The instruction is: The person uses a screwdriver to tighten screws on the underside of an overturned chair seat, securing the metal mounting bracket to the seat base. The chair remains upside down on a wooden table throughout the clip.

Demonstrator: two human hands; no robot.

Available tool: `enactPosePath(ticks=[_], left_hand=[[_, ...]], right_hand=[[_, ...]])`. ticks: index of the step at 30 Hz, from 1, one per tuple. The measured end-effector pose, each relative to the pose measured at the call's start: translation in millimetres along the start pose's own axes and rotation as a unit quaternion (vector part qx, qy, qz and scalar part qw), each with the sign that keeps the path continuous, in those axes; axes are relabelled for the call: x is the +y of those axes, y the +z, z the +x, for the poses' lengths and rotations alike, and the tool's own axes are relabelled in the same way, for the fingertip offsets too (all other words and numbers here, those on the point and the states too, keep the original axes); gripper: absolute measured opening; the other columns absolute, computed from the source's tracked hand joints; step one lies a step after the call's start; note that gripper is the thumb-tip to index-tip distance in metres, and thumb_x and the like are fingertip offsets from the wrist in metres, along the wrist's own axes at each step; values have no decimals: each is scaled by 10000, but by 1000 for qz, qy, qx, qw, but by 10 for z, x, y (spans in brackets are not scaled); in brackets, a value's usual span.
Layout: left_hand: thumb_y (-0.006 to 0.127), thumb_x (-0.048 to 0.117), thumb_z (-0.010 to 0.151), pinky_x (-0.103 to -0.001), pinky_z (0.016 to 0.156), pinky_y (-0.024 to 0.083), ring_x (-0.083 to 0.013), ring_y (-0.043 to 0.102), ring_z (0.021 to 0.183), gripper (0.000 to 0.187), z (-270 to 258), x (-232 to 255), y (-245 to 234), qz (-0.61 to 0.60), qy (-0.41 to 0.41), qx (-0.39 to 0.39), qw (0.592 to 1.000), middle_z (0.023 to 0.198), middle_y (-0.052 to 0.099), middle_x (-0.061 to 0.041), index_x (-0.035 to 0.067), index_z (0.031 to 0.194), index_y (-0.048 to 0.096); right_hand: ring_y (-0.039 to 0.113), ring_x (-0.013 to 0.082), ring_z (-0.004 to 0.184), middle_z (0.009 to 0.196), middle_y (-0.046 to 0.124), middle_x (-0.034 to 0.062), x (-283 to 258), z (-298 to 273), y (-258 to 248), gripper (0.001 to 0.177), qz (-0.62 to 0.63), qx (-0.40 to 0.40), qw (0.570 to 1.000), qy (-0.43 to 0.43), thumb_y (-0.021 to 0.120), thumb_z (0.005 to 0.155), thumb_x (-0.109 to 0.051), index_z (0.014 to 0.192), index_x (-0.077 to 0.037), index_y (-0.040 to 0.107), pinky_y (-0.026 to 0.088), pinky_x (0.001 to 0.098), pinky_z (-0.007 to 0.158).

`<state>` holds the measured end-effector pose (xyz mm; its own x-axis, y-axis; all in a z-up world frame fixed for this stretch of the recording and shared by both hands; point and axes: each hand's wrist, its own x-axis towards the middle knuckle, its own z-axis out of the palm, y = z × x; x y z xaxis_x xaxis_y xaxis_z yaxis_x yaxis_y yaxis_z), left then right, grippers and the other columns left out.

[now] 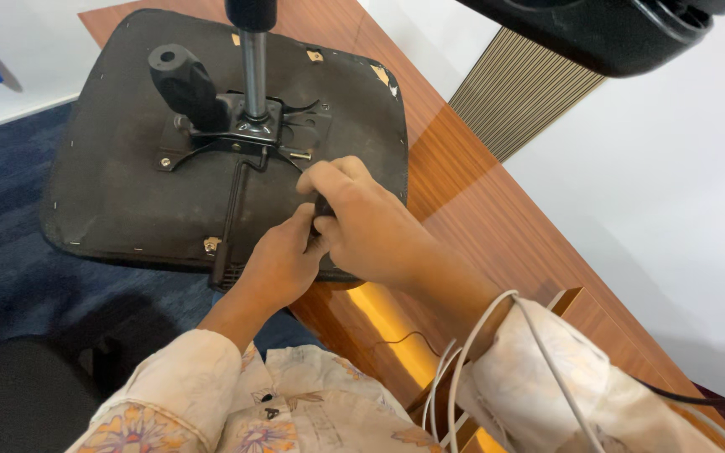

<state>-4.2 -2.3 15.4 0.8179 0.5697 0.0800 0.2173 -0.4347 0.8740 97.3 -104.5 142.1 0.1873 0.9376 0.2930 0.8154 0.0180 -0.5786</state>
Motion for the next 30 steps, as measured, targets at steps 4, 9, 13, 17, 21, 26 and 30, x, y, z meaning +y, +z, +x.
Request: enactPosePath(ticks=[4, 9, 13, 17, 21, 26, 30], left_hand=[[634, 257, 951, -486, 756, 525, -390, 716, 906, 256, -24, 69, -32, -6, 8, -6, 1000, 938, 749, -168, 82, 1131, 582], [629, 225, 948, -478, 775, 542, -395, 717, 940, 277, 7, 62, -13, -4, 25, 4, 1000, 1003, 753, -169, 75, 1176, 585], [607, 193, 955, -481, 785, 540, -404, 707, 958, 308, 10, 57, -5, 3, 20, 11, 1000, 1015, 744, -186, 78, 1239, 576], [619, 195, 955, -498, 783, 528, -418, 689, 970, 319, -8, 45, -1, 20, 21, 1, 1000, 1028, 739, -186, 90, 1253, 568], [616, 173, 929, -498, 777, 532, -409, 696, 952, 354, -6, -3, 19, 16, 17, -13, 1000, 1019, 741, -173, 108, 1272, 556], [626, 165, 945, -509, 817, 530, -425, 689, 974, 228, 47, -82, 81, 70, 14, 11, 997, 1009, 736, -199, 76, 1152, 591], [623, 187, 941, -513, 784, 526, -428, 686, 959, 243, 11, -48, 47, 26, 12, 5, 1000, 981, 737, -198, 44, 1133, 580]], right_hand=[[694, 389, 910, 986, 651, 127, 44, -31, 4, 229, -60, -16, 997, 46, 661, 892, -169, 1116, -150, 619, 549, 467, 760], [699, 379, 823, 953, 651, 107, -44, -8, 175, 225, -142, 72, 973, 164, 721, 909, -315, 1066, -178, 637, 560, 474, 693], [674, 389, 904, 1024, 628, 127, -121, 51, 100, 242, -123, 26, 973, 193, 703, 891, -261, 1084, -140, 620, 548, 483, 753], [667, 357, 986, 1169, 573, 113, -188, 79, -84, 202, -128, -82, 969, 193, 659, 853, -155, 1055, -157, 669, 540, 471, 800], [673, 358, 1001, 1140, 599, 88, -257, 108, -107, 206, -172, -135, 954, 206, 652, 866, -150, 1055, -195, 719, 545, 471, 822], [677, 426, 909, 1046, 625, 148, -269, 159, 16, 210, -226, -90, 946, 215, 659, 917, -313, 1042, -145, 660, 545, 531, 771], [683, 449, 876, 954, 664, 161, -244, 197, 41, 298, -245, -45, 945, 211, 621, 951, -405, 1028, -117, 612, 540, 564, 730]])
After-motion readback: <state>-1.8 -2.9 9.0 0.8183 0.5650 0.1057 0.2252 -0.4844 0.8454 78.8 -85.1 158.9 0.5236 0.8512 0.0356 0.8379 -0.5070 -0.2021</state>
